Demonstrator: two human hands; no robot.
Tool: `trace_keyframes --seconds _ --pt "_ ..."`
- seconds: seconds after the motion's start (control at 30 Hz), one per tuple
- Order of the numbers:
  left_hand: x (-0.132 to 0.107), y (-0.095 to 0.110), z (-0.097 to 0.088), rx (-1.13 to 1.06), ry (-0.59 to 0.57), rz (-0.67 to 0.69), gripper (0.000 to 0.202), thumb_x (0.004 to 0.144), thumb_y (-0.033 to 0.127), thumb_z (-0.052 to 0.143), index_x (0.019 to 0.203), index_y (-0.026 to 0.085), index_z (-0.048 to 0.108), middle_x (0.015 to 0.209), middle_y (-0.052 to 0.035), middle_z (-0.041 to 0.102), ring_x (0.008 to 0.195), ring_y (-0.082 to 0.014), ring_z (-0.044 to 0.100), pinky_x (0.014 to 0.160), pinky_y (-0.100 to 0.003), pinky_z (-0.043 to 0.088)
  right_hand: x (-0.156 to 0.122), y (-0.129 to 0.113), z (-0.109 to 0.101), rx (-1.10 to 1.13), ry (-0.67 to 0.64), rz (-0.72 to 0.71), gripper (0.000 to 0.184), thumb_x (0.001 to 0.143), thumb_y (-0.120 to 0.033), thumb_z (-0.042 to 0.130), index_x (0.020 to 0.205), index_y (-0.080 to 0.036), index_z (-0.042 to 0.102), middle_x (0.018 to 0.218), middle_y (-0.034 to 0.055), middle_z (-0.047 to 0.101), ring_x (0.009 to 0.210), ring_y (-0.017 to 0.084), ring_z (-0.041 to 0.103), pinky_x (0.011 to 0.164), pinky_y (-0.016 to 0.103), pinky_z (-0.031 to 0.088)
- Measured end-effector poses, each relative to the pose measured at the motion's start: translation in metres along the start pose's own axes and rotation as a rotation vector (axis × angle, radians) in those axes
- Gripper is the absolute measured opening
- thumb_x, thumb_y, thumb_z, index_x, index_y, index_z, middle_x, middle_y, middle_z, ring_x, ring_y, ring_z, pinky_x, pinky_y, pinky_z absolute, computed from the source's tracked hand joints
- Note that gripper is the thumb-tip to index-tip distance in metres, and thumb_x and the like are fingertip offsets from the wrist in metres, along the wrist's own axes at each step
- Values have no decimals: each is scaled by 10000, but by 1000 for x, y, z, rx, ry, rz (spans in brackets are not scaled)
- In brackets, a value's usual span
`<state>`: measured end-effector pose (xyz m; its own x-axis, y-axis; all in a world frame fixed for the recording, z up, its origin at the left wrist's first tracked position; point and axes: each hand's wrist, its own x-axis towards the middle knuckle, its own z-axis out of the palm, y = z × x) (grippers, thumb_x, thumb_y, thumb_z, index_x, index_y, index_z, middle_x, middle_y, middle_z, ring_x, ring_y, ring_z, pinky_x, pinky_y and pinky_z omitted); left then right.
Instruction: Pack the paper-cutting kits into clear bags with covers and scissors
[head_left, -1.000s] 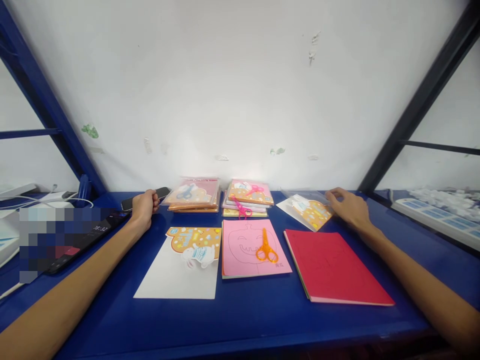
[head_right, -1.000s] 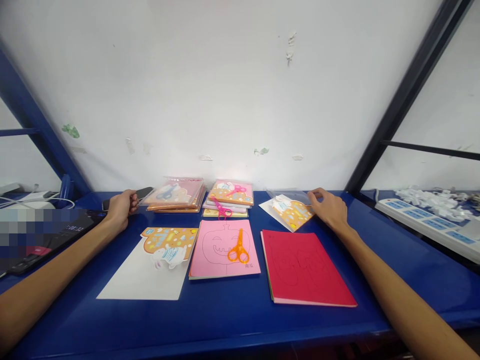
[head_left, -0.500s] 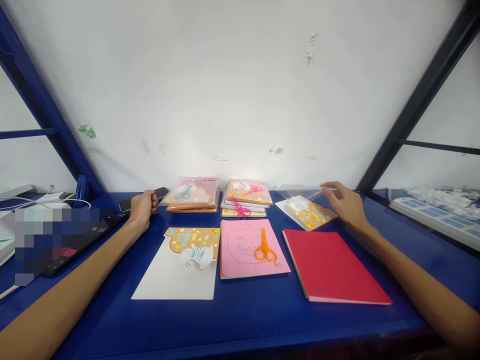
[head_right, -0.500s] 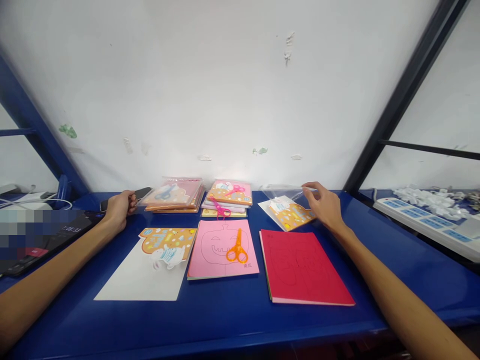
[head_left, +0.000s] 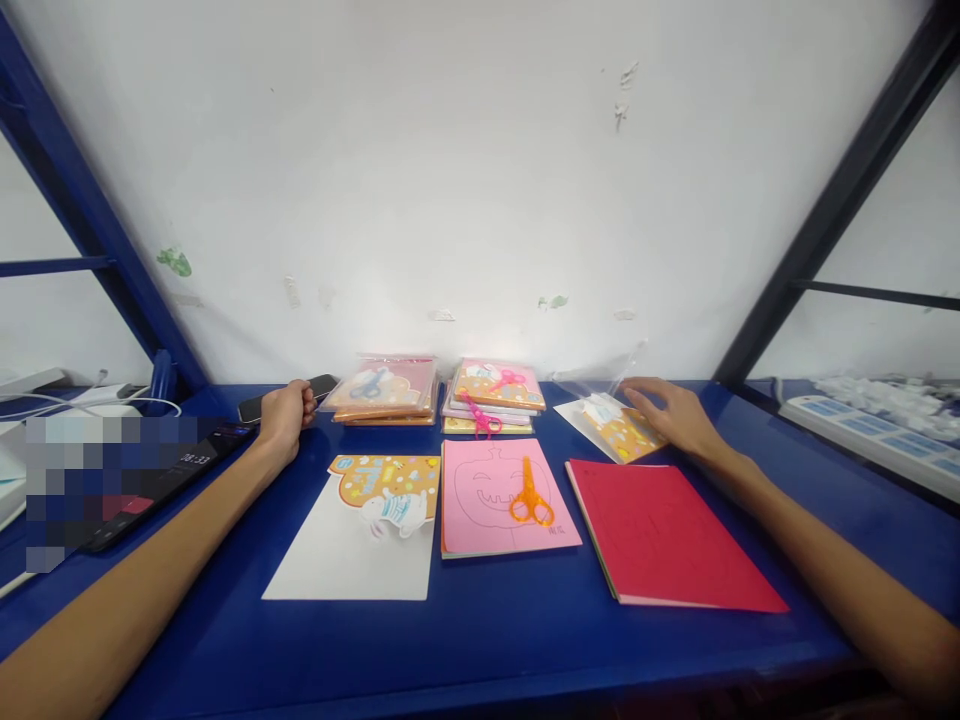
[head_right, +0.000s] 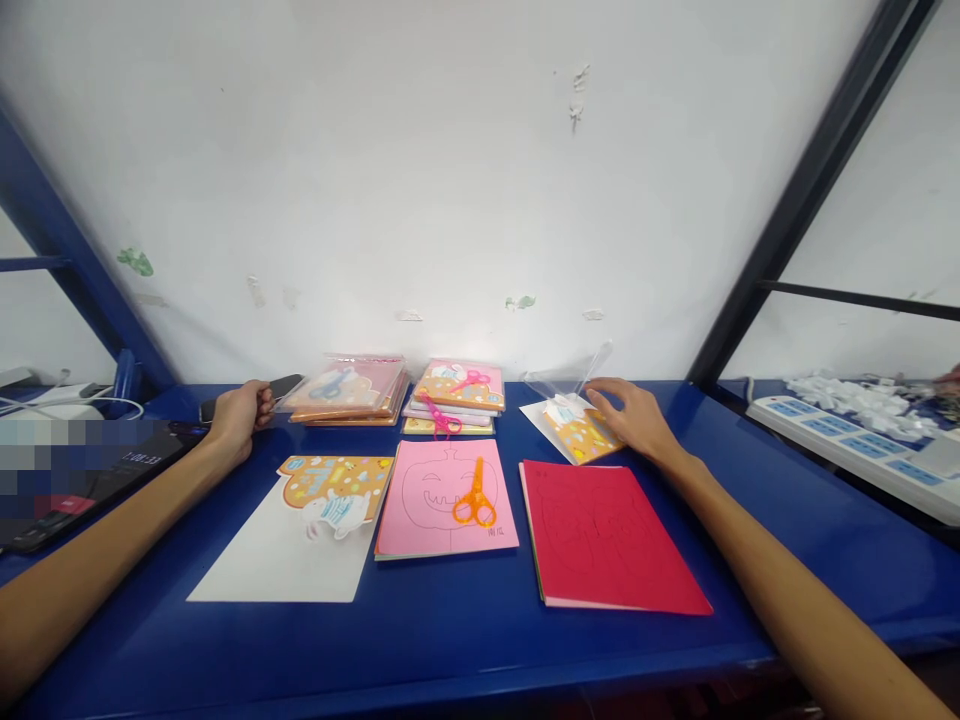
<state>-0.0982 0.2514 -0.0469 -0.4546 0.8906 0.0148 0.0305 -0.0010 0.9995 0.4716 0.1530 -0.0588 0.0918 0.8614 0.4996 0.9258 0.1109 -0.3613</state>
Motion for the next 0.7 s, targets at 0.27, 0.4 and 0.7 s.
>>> trace_keyframes --seconds 0.27,0.4,0.7 --pt "-3 2 1 -2 8 -14 292 973 380 624 1155 152 636 1058 -61 678 833 -170 671 714 -338 588 1 0 2 0 -209 -4 515 984 -579 405 1288 -250 658 1179 72 756 1024 286 698 876 369 503" --pt "-4 3 2 -4 16 2 297 978 265 545 708 143 572 580 50 488 437 -69 416 402 -195 344 3 4 7 -86 -212 11 498 965 -586 406 961 -204 725 966 78 774 833 262 685 727 338 467" --pt "-9 6 2 27 -4 -25 380 963 372 641 1284 172 600 1269 -102 635 1060 -247 661 884 -455 579 7 12 10 -119 -206 56 479 951 -549 395 769 -223 695 834 73 766 760 270 690 623 317 414"
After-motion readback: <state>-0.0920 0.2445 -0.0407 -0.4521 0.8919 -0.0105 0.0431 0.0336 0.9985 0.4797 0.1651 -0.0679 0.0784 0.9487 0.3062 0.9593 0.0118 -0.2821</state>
